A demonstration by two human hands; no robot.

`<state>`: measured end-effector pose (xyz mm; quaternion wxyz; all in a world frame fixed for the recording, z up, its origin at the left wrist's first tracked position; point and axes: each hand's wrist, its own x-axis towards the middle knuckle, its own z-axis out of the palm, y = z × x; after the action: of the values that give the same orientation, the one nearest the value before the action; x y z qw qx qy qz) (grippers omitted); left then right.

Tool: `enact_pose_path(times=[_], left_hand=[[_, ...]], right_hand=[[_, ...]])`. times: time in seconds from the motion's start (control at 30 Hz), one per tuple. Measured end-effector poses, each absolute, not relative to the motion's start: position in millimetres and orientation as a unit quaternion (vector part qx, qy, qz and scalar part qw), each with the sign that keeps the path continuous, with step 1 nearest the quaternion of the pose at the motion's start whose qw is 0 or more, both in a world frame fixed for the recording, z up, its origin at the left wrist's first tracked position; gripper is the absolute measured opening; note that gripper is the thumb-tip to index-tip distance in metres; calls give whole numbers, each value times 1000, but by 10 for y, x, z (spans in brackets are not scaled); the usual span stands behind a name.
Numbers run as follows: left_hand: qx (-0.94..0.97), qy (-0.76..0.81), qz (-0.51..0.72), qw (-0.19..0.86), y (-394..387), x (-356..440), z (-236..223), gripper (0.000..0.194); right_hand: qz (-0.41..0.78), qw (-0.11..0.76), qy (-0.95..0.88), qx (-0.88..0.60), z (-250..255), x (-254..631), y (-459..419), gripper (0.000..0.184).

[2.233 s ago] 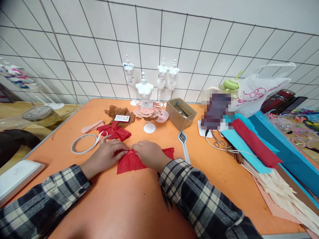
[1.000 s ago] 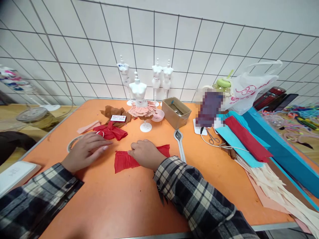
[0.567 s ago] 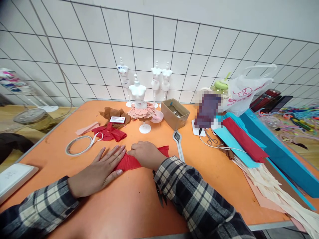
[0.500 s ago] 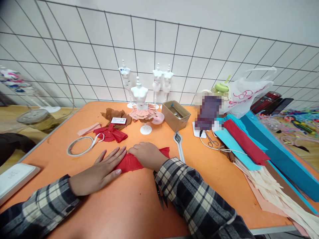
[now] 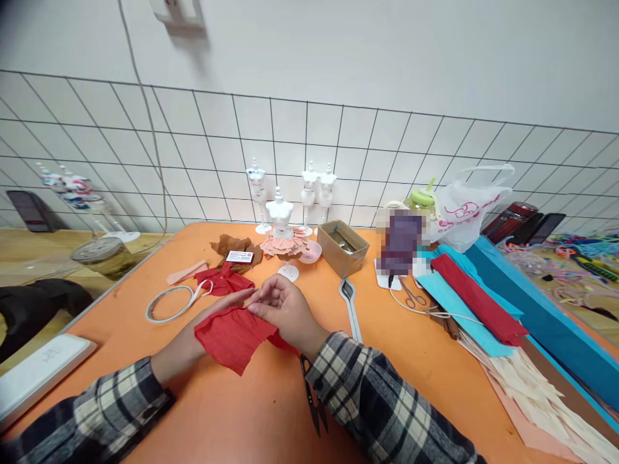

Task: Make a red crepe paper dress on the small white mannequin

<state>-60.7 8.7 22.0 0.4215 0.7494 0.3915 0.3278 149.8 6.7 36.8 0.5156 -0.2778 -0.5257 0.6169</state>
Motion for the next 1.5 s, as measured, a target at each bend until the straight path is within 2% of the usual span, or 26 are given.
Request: enact_pose_path(times=[0.17,0.27,0.37,0.43,0.5,0.57,0.63,0.7,0.8,0.9,1.0,1.1,1.27,1.5], left_hand=[[669,421,393,470,11,-205,454,34],[657,446,386,470,87,-151,569,31],[687,492,351,403,204,-196,710,31],[722,520,308,337,265,-218,828,28],[753,525,262,297,298,-203,947,25],[782,506,242,271,303,-155,1046,22],[806,480,241,251,293,-99,1113,21],[819,461,239,244,279,-60,1152,20],[832,450,218,241,257,-55,1179,22],[851,429,188,238,231,-83,1202,26],[855,402,169,280,210,-90,1221,35],[841,395,190,318,211,-61,1206,32],[839,400,199,312,238,-32,1139,32],[808,402,172,395,297,-187,1225,37]], right_hand=[[655,564,-446,-232,446,1501,55,47],[633,586,-441,-249,458,1643,175,44],[564,610,-465,-307,581,1912,291,31],[505,630,-493,-323,735,2102,303,30],[445,575,-608,-320,896,2233,253,39],[330,495,-718,-361,1008,2278,178,40],[231,422,-776,-407,1047,2253,123,33],[181,378,-798,-433,1032,2206,113,21],[180,355,-807,-437,984,2167,142,8],[193,344,-800,-452,967,2163,146,10],[206,340,-794,-460,977,2156,111,11],[233,348,-792,-445,998,2151,77,11],[267,319,-795,-442,1054,2186,56,15],[298,370,-761,-442,1231,2448,29,17]])
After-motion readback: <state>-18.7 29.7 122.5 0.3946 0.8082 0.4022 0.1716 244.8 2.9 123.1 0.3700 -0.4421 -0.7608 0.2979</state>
